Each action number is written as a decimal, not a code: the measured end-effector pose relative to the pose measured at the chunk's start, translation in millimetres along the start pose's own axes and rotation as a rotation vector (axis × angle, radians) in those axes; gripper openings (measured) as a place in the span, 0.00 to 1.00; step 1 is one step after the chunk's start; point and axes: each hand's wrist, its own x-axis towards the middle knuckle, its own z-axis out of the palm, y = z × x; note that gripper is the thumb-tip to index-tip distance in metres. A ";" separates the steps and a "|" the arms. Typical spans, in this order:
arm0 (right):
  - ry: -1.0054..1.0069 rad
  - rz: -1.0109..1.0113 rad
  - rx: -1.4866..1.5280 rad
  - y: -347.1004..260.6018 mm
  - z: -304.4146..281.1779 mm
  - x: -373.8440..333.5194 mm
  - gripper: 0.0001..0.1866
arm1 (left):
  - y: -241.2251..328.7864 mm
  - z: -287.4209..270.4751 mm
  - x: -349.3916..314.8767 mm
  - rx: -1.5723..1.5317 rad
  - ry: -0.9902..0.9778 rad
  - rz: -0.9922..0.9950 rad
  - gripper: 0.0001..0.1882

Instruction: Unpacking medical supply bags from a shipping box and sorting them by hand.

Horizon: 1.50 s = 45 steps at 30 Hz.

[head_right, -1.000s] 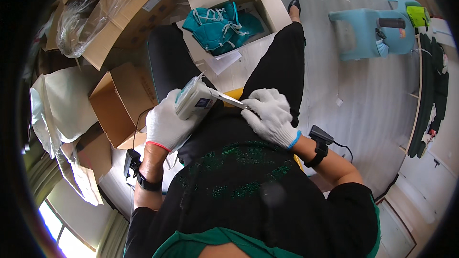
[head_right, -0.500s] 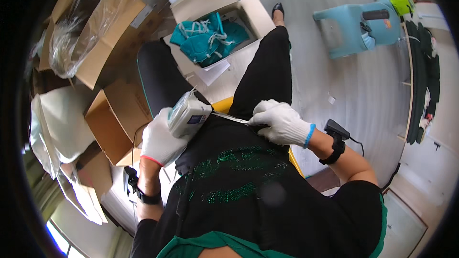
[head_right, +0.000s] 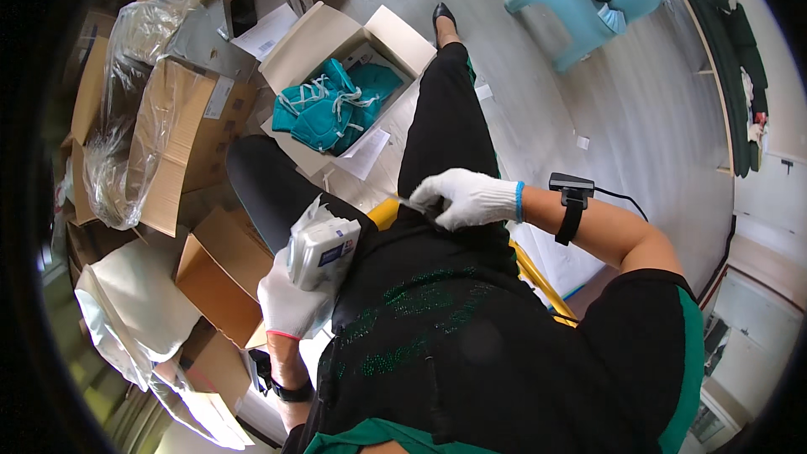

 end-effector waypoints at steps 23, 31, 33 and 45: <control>0.111 -0.434 -0.075 -92.5 33.0 -10.3 0.23 | 30.6 6.2 26.6 0.195 0.238 -0.260 0.27; 0.104 -0.336 -0.139 -107.2 23.1 -17.0 0.21 | 37.9 16.1 24.9 0.111 0.253 -0.257 0.29; 0.074 -0.291 -0.139 -111.5 21.4 -19.6 0.21 | 35.4 24.8 24.5 0.118 0.281 -0.257 0.30; 0.039 -0.168 -0.215 -120.1 19.1 -20.5 0.21 | 40.5 31.8 22.7 0.076 0.317 -0.200 0.32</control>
